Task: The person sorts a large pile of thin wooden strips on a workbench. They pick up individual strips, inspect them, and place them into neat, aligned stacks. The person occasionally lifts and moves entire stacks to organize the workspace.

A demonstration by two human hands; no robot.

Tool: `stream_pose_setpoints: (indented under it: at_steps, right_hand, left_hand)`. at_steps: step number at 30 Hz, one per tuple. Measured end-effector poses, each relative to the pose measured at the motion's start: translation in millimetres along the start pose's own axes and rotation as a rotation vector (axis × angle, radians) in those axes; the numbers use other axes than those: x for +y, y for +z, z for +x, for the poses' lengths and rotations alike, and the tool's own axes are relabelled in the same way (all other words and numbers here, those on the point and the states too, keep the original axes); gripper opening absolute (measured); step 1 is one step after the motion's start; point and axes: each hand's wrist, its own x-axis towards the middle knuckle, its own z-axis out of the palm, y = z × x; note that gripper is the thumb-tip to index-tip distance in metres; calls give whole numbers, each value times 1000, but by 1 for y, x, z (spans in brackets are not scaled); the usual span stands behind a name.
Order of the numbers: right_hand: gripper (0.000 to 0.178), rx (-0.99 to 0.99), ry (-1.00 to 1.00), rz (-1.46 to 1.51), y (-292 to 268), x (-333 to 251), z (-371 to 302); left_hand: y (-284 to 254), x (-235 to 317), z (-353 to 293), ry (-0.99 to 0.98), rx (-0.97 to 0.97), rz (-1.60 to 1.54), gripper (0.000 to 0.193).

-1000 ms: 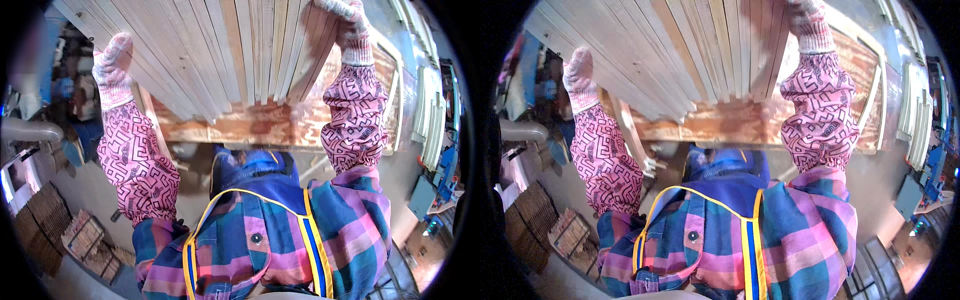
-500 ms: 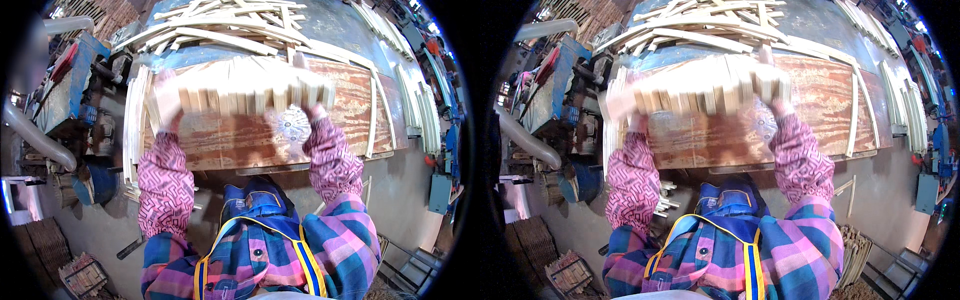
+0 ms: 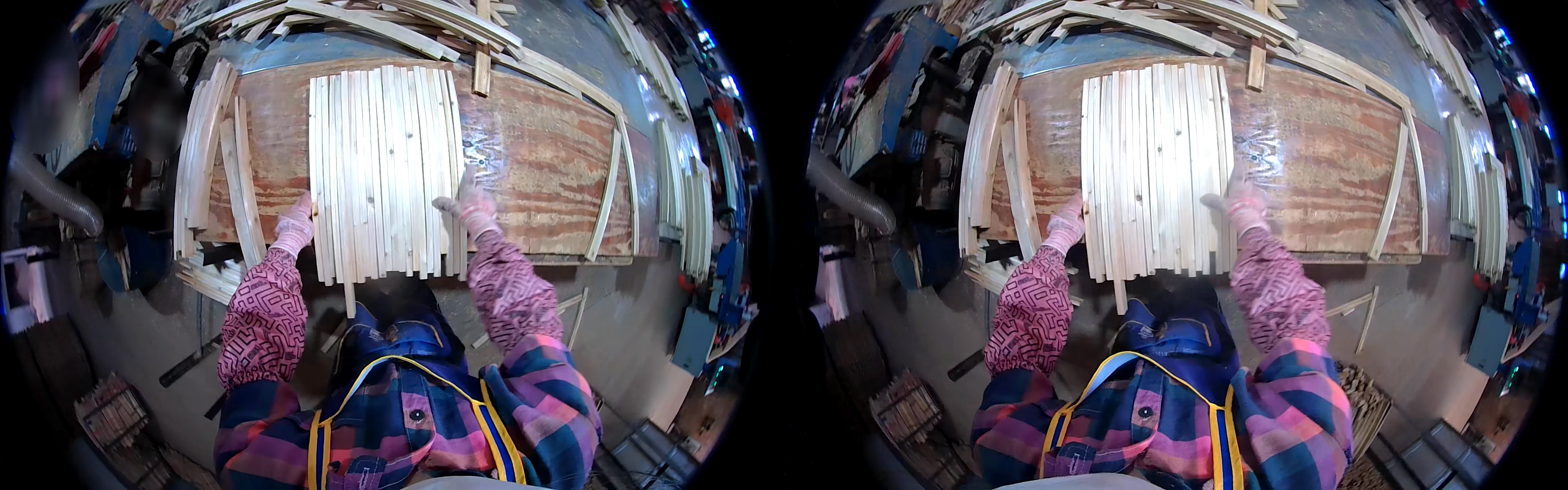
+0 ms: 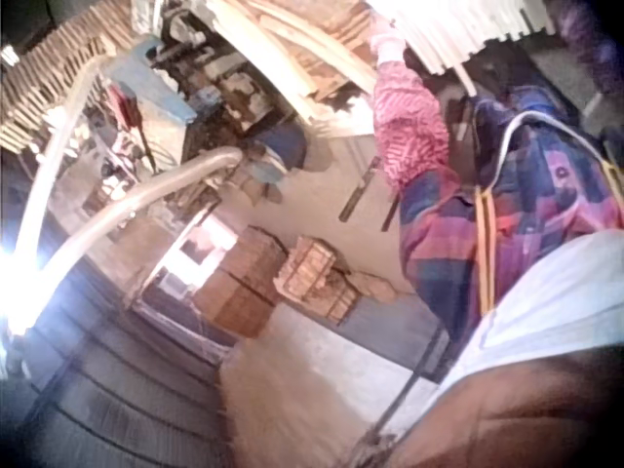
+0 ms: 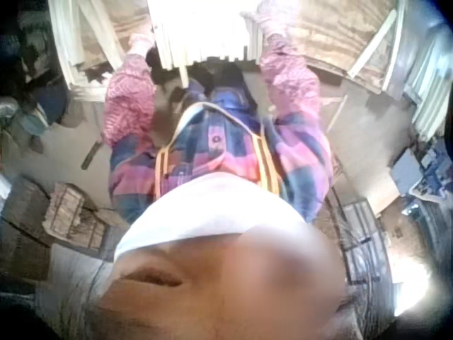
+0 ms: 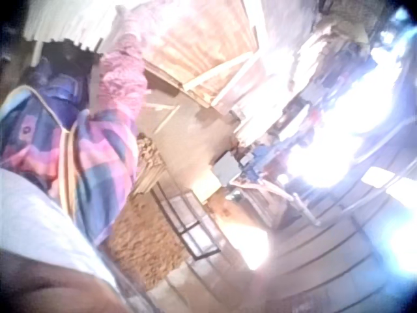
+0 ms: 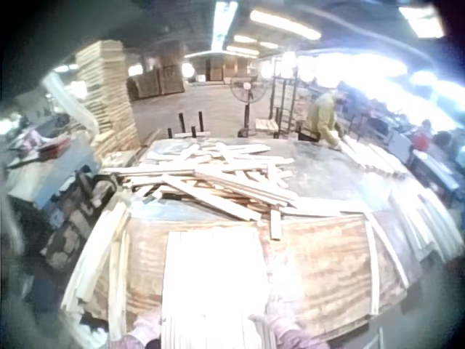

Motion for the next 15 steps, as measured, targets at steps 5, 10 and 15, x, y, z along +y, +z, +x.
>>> stream_pose_setpoints:
  at_steps: [5, 10, 15]
  right_hand:
    - [102, -178, 46, 208, -8, 12, 14]
    - [88, -204, 15, 103, -23, 7, 8]
    - [83, -94, -14, 75, -9, 14, 15]
  left_hand:
    - [37, -1, -5, 76, 770, -252, 61]
    - [64, 171, -48, 326, 303, -173, 72]
    - [84, 267, -43, 241, 68, 336, 107]
